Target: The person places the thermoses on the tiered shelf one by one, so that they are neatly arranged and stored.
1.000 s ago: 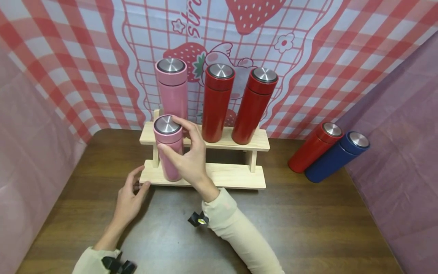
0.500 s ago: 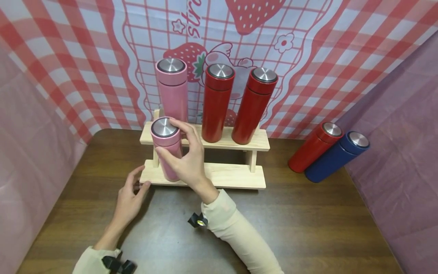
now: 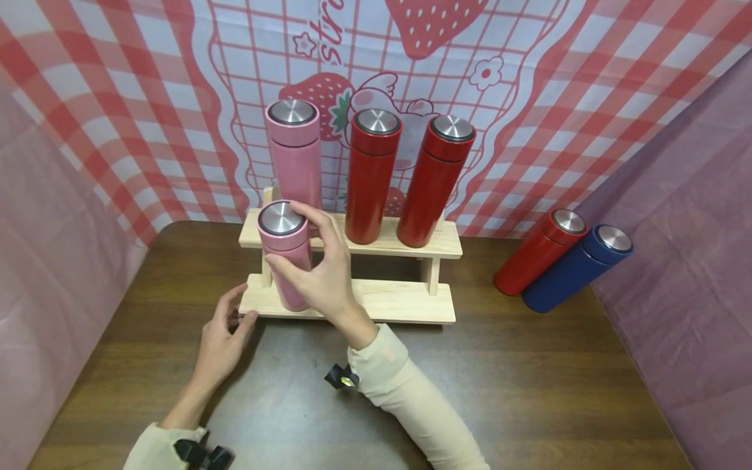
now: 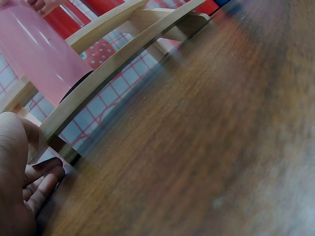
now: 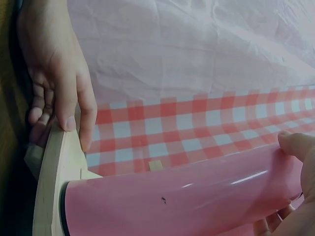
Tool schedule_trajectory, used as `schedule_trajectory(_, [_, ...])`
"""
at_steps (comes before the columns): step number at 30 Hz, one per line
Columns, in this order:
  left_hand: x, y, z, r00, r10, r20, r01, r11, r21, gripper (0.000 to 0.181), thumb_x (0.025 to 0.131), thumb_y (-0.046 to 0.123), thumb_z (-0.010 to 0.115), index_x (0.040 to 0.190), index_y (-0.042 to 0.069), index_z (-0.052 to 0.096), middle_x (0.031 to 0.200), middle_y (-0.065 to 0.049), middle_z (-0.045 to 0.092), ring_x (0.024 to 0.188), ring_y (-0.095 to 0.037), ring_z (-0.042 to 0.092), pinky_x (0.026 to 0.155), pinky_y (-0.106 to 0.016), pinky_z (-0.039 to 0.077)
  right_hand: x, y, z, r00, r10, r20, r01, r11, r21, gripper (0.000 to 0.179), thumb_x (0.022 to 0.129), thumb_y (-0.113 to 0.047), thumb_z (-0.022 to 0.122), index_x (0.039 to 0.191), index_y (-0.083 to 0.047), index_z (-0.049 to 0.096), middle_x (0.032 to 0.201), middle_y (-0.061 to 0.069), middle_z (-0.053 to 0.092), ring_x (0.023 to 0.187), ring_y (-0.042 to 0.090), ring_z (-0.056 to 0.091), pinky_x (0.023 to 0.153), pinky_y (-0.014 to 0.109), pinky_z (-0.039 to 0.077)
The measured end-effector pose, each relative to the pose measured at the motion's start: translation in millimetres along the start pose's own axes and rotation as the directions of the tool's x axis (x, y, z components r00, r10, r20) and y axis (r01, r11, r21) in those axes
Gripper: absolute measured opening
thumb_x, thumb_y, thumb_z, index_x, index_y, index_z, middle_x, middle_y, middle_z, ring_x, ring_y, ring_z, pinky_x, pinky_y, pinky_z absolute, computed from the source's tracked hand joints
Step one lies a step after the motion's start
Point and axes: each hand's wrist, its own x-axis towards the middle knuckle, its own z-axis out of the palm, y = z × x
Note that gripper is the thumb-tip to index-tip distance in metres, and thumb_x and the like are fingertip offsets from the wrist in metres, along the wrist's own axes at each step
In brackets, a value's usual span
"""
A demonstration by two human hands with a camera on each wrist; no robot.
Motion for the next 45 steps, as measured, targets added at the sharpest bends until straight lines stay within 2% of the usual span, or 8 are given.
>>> schedule_trajectory(8, [0.0,0.9,-0.6,1.000,0.001,-0.001,-0.001,1.000,-0.001,0.054,0.109,0.008,0.070,0.160,0.001,0.052,0.132,-0.032,0.073,0.099,0.007,0.059,0.089,-0.007,0.044,2.9,-3.4,-5.3,1.000,-0.027,0.014,0.027,0.999,-0.036,0.088,0.080,-0.012,0.101,0.156,-0.009,0.058,0.142,0.015,0.065,0.115,0.020,0.064,0.102,0.032,0.053])
schedule_trajectory(13, [-0.2,1.0,-0.4,1.000,-0.005,0.003,0.005,1.000,-0.004,0.055,0.109,0.009,0.070,0.160,0.002,0.051,0.134,-0.032,0.072,0.099,0.007,0.059,0.088,-0.007,0.044,4.3,-7.0,-12.6,0.999,-0.047,-0.005,0.047,0.999,-0.016,0.087,0.079,-0.011,0.100,0.155,-0.006,0.058,0.142,0.016,0.065,0.116,0.023,0.065,0.102,0.048,0.056])
schedule_trajectory(17, [-0.4,1.6,-0.2,1.000,-0.008,0.006,0.008,1.000,-0.012,0.055,0.109,0.008,0.070,0.160,0.001,0.051,0.137,-0.033,0.071,0.098,0.007,0.060,0.087,-0.007,0.045,5.8,-9.3,-20.0,0.998,-0.064,-0.020,0.064,0.998,-0.009,0.086,0.079,-0.010,0.100,0.154,-0.005,0.059,0.144,0.017,0.065,0.124,0.034,0.063,0.102,0.056,0.055])
schedule_trajectory(22, [-0.8,2.3,-0.7,1.000,-0.010,0.004,0.010,1.000,-0.011,0.055,0.109,0.008,0.070,0.160,0.001,0.051,0.136,-0.033,0.071,0.098,0.007,0.059,0.087,-0.007,0.045,5.6,-10.5,-28.1,0.996,-0.076,-0.044,0.075,0.997,-0.012,0.086,0.078,-0.009,0.100,0.154,-0.003,0.059,0.143,0.020,0.064,0.129,0.042,0.061,0.104,0.057,0.054])
schedule_trajectory(29, [-0.6,3.7,-0.6,1.000,-0.014,0.010,0.014,1.000,-0.003,0.055,0.110,0.009,0.070,0.161,0.002,0.051,0.137,-0.033,0.071,0.099,0.006,0.059,0.088,-0.007,0.045,1.9,-16.8,-41.3,0.996,-0.054,-0.067,0.052,0.998,-0.029,0.088,0.077,-0.011,0.101,0.154,-0.004,0.059,0.144,0.016,0.064,0.134,0.026,0.060,0.103,0.045,0.051])
schedule_trajectory(37, [-0.9,5.0,-0.7,1.000,-0.015,0.011,0.015,1.000,-0.003,0.055,0.110,0.010,0.069,0.161,0.002,0.051,0.132,-0.033,0.072,0.099,0.005,0.060,0.087,-0.008,0.045,-1.2,-16.3,-62.7,0.988,-0.125,-0.091,0.123,0.992,-0.022,0.087,0.075,-0.003,0.100,0.150,0.003,0.059,0.139,0.022,0.065,0.125,0.045,0.060,0.101,0.052,0.052])
schedule_trajectory(42, [-0.5,4.7,-0.7,1.000,-0.016,0.013,0.016,1.000,-0.003,0.055,0.110,0.010,0.069,0.161,0.002,0.050,0.134,-0.032,0.072,0.100,0.006,0.059,0.088,-0.007,0.045,-3.4,-15.4,-74.7,0.986,-0.142,-0.093,0.138,0.989,-0.042,0.084,0.076,-0.002,0.098,0.149,0.005,0.059,0.140,0.025,0.065,0.132,0.040,0.060,0.103,0.058,0.051])
schedule_trajectory(45, [0.0,4.1,-0.3,1.000,-0.019,0.016,0.019,1.000,-0.005,0.054,0.110,0.010,0.069,0.161,0.002,0.051,0.135,-0.032,0.071,0.099,0.005,0.059,0.088,-0.007,0.045,-4.3,-15.3,-81.7,0.985,-0.148,-0.094,0.143,0.988,-0.056,0.082,0.077,-0.002,0.097,0.149,0.006,0.058,0.140,0.027,0.064,0.133,0.037,0.061,0.105,0.055,0.051])
